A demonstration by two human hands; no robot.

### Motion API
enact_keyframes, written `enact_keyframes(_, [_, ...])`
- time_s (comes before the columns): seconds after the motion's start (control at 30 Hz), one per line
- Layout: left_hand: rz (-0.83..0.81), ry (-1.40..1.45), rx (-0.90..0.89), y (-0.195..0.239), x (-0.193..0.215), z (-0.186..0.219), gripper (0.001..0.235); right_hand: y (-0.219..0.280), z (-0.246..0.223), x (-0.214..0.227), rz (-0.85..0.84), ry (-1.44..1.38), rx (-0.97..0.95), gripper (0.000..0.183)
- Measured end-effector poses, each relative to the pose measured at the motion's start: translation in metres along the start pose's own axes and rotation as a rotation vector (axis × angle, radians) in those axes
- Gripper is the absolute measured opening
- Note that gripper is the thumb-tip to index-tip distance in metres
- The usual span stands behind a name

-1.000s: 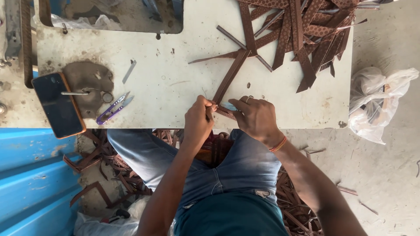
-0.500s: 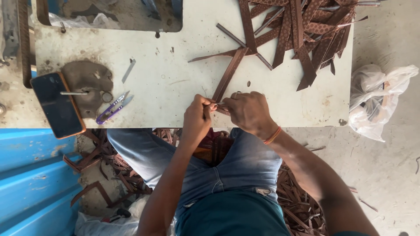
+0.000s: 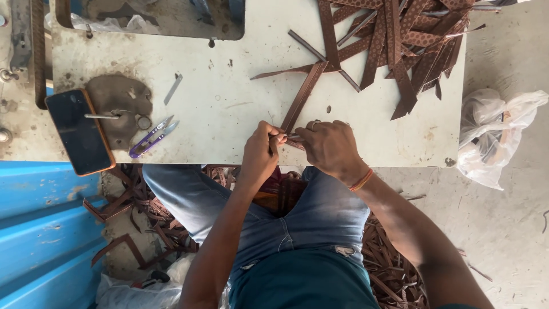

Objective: Marking lines on leather straps using a hand-held marking tool in a workshop environment.

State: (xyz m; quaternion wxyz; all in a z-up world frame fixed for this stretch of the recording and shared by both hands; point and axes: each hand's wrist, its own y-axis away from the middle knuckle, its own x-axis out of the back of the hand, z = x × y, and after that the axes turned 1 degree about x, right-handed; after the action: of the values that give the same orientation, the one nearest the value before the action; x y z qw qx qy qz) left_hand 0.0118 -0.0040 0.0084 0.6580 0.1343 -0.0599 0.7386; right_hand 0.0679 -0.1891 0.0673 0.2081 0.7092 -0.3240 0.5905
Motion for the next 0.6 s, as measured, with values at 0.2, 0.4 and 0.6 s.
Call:
enact_keyframes(0.2, [-0.047, 0.026, -0.039, -0.006, 0.005, -0.018, 0.003, 0.004, 0.012, -0.018, -0.007, -0.089, 0.005, 0.014])
enact_keyframes(0.4, [-0.028, 0.071, 0.089, 0.000, -0.009, -0.008, 0.006, 0.024, -0.012, -0.004, 0.216, -0.286, -0.296, 0.034])
enact_keyframes(0.6, [0.039, -0.384, -0.147, 0.003, -0.019, 0.019, 0.023, 0.030, -0.019, -0.026, 0.340, -0.460, -0.543, 0.030])
